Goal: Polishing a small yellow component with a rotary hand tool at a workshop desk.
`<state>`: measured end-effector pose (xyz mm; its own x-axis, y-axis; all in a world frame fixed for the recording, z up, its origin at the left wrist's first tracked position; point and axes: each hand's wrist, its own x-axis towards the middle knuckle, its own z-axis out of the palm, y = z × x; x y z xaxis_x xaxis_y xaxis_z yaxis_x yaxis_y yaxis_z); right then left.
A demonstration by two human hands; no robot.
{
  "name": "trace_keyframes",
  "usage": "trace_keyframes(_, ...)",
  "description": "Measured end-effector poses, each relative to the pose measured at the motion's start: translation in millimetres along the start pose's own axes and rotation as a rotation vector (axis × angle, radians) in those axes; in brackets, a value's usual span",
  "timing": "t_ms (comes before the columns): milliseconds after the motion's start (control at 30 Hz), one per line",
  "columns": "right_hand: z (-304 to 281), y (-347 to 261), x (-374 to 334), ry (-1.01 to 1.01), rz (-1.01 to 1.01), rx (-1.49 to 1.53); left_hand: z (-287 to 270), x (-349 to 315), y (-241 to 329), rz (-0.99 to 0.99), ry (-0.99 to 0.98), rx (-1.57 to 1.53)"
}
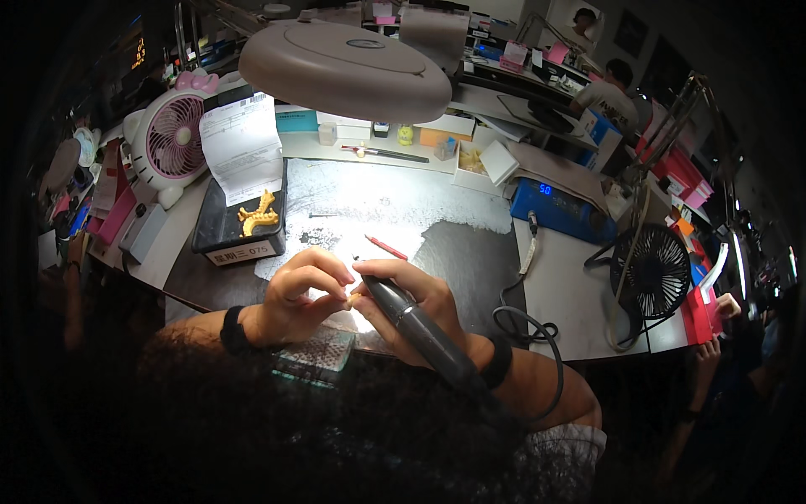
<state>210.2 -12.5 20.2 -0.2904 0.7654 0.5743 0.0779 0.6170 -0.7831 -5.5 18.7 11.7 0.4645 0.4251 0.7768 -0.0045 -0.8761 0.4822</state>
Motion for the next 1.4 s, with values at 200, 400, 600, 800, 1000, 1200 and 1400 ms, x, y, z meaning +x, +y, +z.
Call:
trace_keyframes(200, 1, -2, 2, -0.002, -0.047, 0.015, 1, 2, 2, -0.008, 0.016, -0.008)
trace_keyframes(400, -2, -5, 1, -0.009, 0.023, 0.056, 2, -3, 0, -0.099, 0.029, 0.008)
trace_keyframes(600, -4, -7, 3, -0.027, -0.002, 0.018, 5, -1, 5, -0.094, 0.045, 0.013)
trace_keyframes(800, -5, -6, 2, -0.033, 0.03, 0.016, 6, 0, 5, -0.098, 0.062, 0.045)
trace_keyframes(1000, -3, -3, 2, -0.033, -0.054, 0.017, 4, -1, 5, -0.155, 0.001, -0.067)
trace_keyframes(1200, -3, -5, 1, -0.061, -0.023, 0.028, 4, -9, -3, -0.316, -0.01, -0.36)
trace_keyframes(1400, -6, -5, 0, -0.084, 0.009, 0.0, -2, -4, 2, -0.473, -0.13, -0.538)
